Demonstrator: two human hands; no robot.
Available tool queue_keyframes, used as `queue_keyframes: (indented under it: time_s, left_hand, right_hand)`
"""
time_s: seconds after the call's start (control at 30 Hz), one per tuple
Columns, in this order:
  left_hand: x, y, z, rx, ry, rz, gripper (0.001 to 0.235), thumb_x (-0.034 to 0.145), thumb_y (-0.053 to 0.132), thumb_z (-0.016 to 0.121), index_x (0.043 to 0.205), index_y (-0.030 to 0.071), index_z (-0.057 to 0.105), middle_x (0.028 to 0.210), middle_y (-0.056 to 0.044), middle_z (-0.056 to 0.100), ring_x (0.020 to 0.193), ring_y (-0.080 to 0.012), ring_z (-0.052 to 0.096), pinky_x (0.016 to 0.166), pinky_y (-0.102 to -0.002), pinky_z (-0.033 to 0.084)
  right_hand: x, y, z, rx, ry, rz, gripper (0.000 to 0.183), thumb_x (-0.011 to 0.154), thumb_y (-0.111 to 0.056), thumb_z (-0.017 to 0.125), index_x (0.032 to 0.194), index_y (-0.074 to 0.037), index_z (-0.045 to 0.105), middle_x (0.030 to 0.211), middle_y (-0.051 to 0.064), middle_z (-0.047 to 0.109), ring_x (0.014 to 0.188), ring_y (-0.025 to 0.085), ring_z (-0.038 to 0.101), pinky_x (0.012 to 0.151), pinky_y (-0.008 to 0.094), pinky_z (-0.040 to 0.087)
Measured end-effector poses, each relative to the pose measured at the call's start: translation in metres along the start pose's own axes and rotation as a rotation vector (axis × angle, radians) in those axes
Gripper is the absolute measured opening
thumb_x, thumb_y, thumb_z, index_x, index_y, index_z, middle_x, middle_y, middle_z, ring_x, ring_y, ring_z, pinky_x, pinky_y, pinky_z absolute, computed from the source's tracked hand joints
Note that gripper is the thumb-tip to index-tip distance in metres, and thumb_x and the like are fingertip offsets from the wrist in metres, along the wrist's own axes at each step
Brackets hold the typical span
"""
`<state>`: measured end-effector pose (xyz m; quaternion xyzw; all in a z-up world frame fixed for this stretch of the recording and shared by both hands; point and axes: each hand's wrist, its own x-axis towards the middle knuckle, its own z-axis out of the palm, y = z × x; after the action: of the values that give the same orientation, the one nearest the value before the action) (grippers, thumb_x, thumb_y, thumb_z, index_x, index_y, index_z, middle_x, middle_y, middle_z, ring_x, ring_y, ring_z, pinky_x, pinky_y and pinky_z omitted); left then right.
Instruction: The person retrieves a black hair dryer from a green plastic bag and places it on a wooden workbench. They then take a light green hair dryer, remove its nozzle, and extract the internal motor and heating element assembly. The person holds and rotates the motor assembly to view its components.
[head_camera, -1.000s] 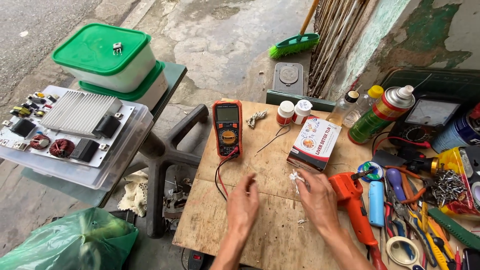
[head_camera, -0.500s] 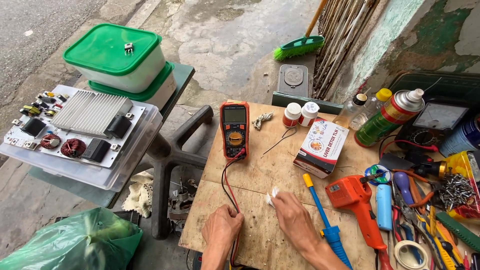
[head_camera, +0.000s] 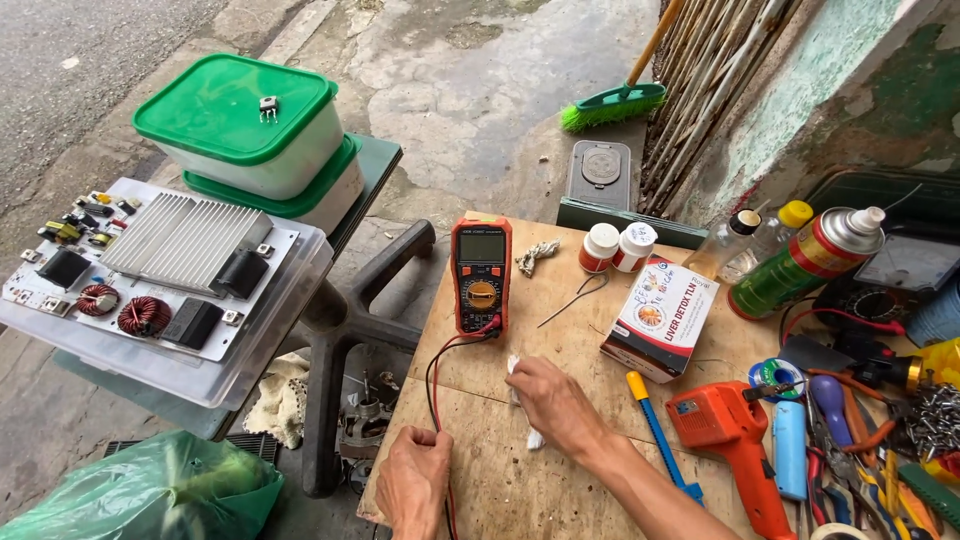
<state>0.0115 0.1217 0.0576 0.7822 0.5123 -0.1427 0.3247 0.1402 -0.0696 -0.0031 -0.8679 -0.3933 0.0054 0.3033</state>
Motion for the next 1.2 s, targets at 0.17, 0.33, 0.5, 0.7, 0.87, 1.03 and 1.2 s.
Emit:
queue_keyframes:
  time_s: [0.17,0.33,0.5,0.7,0.87,1.03,1.2]
  left_hand:
    - [0.007,-0.015,0.012,-0.033,0.041,0.079,0.028,0.095,0.052,0.063,0.105,0.030,0.077,0.105,0.008,0.088,0.097,-0.0230,0.080,0.084,-0.042,0.058]
    - [0.004,-0.014,0.014,-0.016,0.022,0.093,0.026,0.096,0.050,0.064,0.105,0.030,0.077,0.104,0.006,0.087,0.098,-0.0242,0.080,0.085,-0.043,0.059]
    - [0.010,-0.025,0.018,-0.010,-0.016,0.170,0.026,0.095,0.043,0.065,0.114,0.029,0.075,0.110,0.005,0.087,0.105,-0.0292,0.080,0.089,-0.047,0.058]
    - [-0.005,-0.037,0.016,-0.009,-0.108,0.228,0.056,0.095,0.024,0.079,0.144,0.025,0.052,0.107,0.004,0.079,0.106,-0.0244,0.078,0.092,-0.049,0.059]
    - [-0.015,-0.061,0.014,-0.003,-0.070,0.183,0.040,0.099,0.028,0.076,0.134,0.027,0.057,0.112,0.005,0.087,0.103,-0.0209,0.082,0.091,-0.042,0.063]
    - [-0.028,-0.073,0.001,-0.106,0.125,0.154,0.025,0.098,0.028,0.067,0.123,0.029,0.067,0.109,0.006,0.087,0.098,-0.0253,0.081,0.084,-0.048,0.062]
    - [-0.026,-0.084,-0.007,-0.206,0.176,0.187,0.027,0.103,0.043,0.063,0.125,0.029,0.070,0.105,0.006,0.084,0.099,-0.0237,0.080,0.081,-0.047,0.061]
  right_hand:
    - [-0.055,0.033,-0.009,-0.041,0.082,0.151,0.027,0.105,-0.020,0.068,0.129,-0.009,0.076,0.129,0.012,0.075,0.109,0.023,0.075,0.094,0.036,0.068]
    - [-0.101,-0.002,-0.005,-0.219,-0.053,0.054,0.058,0.105,-0.036,0.073,0.152,-0.006,0.057,0.152,0.020,0.061,0.134,0.030,0.064,0.108,0.049,0.059]
    - [-0.105,-0.031,-0.012,-0.055,0.068,0.137,0.026,0.099,0.004,0.071,0.122,-0.004,0.078,0.117,0.011,0.079,0.108,0.025,0.079,0.096,0.033,0.075]
    - [-0.042,-0.007,-0.007,0.013,0.218,0.308,0.026,0.101,-0.011,0.073,0.126,-0.007,0.075,0.127,0.013,0.075,0.100,0.026,0.078,0.099,0.038,0.068]
    - [-0.052,-0.082,0.032,-0.018,0.028,0.151,0.017,0.102,0.010,0.067,0.107,-0.003,0.074,0.114,0.011,0.070,0.091,0.023,0.074,0.073,0.024,0.078]
    - [-0.041,-0.096,0.010,0.077,0.077,-0.025,0.023,0.098,0.012,0.073,0.119,0.003,0.073,0.116,0.021,0.073,0.089,0.027,0.083,0.063,0.023,0.082]
    - [0.002,-0.160,-0.072,0.645,-0.090,0.887,0.056,0.110,-0.052,0.027,0.140,-0.017,0.058,0.144,0.022,0.070,0.131,0.040,0.072,0.099,0.055,0.063]
